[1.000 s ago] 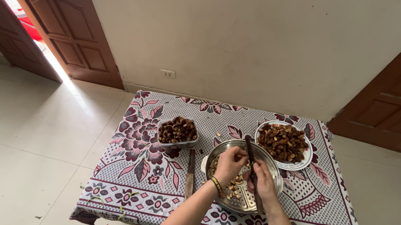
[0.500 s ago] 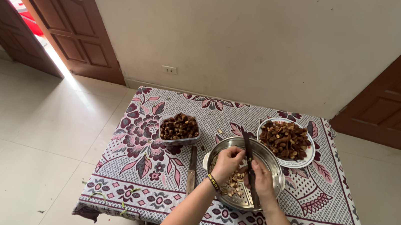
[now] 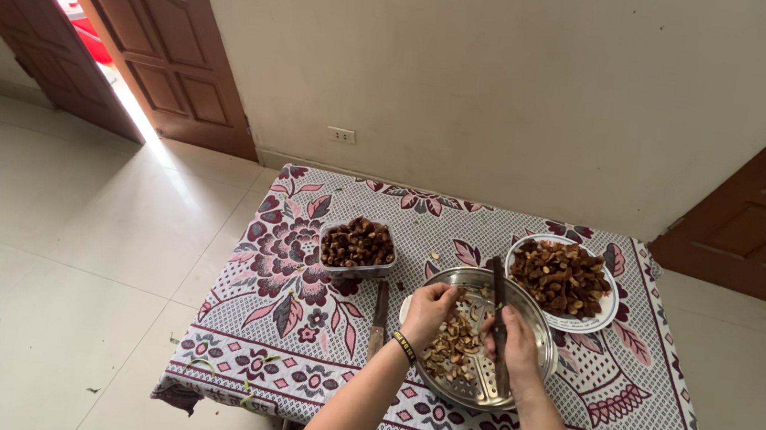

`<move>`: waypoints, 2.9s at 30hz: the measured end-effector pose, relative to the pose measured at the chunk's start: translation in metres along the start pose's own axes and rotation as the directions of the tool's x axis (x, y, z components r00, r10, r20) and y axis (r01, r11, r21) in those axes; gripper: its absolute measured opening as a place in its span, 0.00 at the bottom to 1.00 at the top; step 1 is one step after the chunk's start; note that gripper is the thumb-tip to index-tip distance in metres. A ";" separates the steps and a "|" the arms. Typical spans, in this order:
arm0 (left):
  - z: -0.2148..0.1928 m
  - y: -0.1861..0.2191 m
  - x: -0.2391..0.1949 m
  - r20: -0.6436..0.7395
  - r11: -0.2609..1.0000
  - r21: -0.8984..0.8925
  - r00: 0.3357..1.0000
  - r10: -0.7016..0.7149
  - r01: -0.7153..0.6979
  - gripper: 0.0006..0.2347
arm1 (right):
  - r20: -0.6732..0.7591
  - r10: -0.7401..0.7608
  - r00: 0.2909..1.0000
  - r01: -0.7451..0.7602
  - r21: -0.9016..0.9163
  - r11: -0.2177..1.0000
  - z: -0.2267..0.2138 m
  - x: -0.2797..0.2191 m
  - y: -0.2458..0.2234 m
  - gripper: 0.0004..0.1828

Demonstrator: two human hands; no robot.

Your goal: The person peels the skin off small brown fruits using a knife and their hands, placing the peeled fruit into a metal steamer basket and the skins onto a white plate.

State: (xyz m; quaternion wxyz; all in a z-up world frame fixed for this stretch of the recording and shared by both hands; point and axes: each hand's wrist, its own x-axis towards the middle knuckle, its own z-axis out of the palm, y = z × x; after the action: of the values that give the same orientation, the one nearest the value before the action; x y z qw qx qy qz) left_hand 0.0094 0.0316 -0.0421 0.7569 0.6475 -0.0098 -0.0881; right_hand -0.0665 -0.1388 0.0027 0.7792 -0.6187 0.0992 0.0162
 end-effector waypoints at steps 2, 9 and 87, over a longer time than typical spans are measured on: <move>0.001 -0.007 0.007 0.018 1.000 0.005 1.000 -0.012 0.011 0.14 | 0.028 0.007 1.000 -0.006 -0.021 1.000 0.001 0.005 0.006 0.20; -0.006 -0.009 0.011 0.229 0.951 -0.192 0.953 -0.196 0.242 0.17 | 0.079 0.038 0.996 -0.031 -0.087 0.996 0.005 -0.004 0.010 0.26; -0.031 0.027 -0.014 0.334 0.822 -0.559 0.937 0.106 0.106 0.13 | 0.287 -0.109 0.952 0.187 -0.262 0.947 0.050 -0.020 -0.013 0.35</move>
State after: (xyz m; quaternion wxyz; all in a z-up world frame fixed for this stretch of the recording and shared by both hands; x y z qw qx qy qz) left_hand 0.0028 0.0675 -0.0190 0.9011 0.3660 -0.1177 -0.2008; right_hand -0.0775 -0.0918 0.0289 0.6866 -0.7226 -0.0579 0.0549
